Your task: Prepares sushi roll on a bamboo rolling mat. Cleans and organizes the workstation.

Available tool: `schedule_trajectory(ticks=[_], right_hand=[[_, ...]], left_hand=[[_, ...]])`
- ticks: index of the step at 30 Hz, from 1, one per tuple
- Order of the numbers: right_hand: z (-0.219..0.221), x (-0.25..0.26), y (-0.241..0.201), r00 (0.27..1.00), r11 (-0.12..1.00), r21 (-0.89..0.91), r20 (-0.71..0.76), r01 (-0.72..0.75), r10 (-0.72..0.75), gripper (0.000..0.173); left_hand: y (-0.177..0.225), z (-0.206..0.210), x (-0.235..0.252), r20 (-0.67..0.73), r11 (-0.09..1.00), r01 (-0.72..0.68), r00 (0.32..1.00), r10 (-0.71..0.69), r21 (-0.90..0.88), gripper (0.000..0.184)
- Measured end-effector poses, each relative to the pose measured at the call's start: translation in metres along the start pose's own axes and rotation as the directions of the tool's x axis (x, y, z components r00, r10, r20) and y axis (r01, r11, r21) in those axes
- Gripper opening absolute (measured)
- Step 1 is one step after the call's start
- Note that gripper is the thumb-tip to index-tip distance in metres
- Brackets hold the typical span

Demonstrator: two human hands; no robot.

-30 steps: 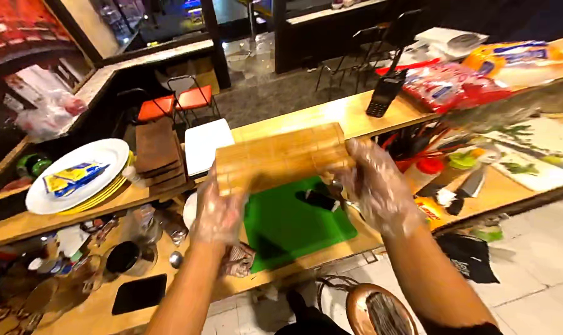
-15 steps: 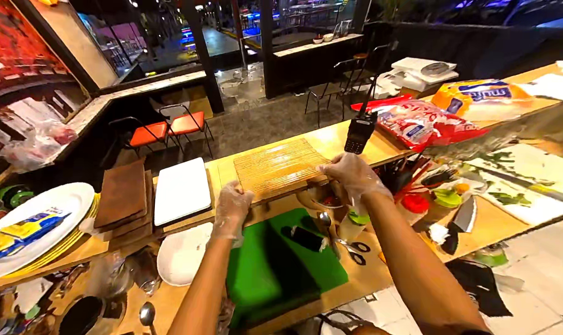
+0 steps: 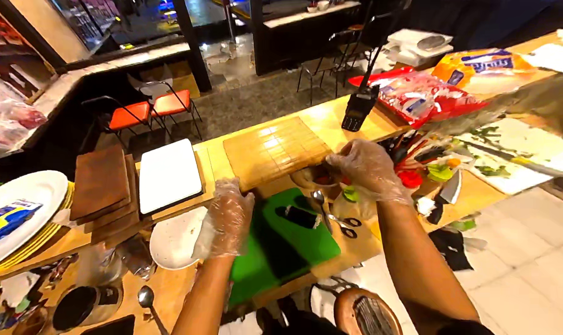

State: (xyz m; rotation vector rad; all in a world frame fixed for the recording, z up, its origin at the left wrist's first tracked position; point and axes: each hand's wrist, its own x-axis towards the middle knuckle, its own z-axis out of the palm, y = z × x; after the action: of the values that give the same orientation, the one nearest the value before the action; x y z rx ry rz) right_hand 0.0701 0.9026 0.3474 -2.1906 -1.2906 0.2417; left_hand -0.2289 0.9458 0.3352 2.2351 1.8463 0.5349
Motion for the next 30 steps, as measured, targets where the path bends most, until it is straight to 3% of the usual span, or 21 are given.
schedule_trajectory(ticks=[3,5,7,9,11,13,16,22,25,27,30], right_hand=[[-0.018,-0.055,0.003,0.997,0.998,0.047,0.063,0.035,-0.038,0.040],[-0.015,-0.096,0.020,0.974,0.981,0.186,0.209,0.051,-0.091,0.036],[0.008,-0.137,0.041,0.929,0.972,0.237,0.361,-0.011,-0.077,0.032],[0.039,-0.175,0.060,0.872,0.986,0.134,0.490,-0.096,0.018,0.034],[0.064,-0.207,0.075,0.783,0.980,0.001,0.601,-0.201,0.160,0.038],[0.081,-0.224,0.086,0.715,0.961,-0.108,0.649,-0.253,0.261,0.038],[0.096,-0.229,0.087,0.686,0.963,-0.149,0.678,-0.223,0.264,0.036],[0.100,-0.216,0.087,0.689,0.999,-0.028,0.723,-0.034,0.044,0.035],[0.094,-0.215,0.093,0.713,0.999,0.040,0.701,-0.031,-0.006,0.033],[0.088,-0.217,0.097,0.735,0.992,0.108,0.678,-0.065,-0.026,0.034],[0.078,-0.232,0.092,0.850,0.941,0.334,0.510,-0.059,-0.128,0.045]], left_hand=[[-0.019,-0.003,-0.044,-0.025,0.991,-0.105,0.994,0.103,-0.083,0.054],[-0.039,0.005,-0.083,-0.035,0.966,-0.211,0.977,0.208,-0.149,0.050],[-0.067,0.026,-0.119,0.037,0.952,-0.227,0.970,0.240,-0.205,0.044],[-0.091,0.040,-0.144,0.272,0.974,-0.096,0.950,0.151,-0.203,0.042],[-0.115,0.059,-0.164,0.381,0.980,-0.066,0.915,0.135,-0.189,0.041],[-0.134,0.072,-0.181,0.334,0.965,-0.124,0.922,0.198,-0.229,0.038],[-0.146,0.080,-0.193,0.240,0.937,-0.187,0.935,0.262,-0.295,0.037],[-0.111,0.087,-0.184,0.269,0.890,-0.201,0.906,0.328,-0.408,0.034],[-0.083,0.098,-0.176,0.272,0.822,-0.152,0.897,0.347,-0.549,0.031],[-0.054,0.109,-0.163,0.294,0.769,-0.070,0.899,0.325,-0.636,0.031],[0.007,0.122,-0.129,0.374,0.638,0.184,0.911,0.175,-0.748,0.038]])
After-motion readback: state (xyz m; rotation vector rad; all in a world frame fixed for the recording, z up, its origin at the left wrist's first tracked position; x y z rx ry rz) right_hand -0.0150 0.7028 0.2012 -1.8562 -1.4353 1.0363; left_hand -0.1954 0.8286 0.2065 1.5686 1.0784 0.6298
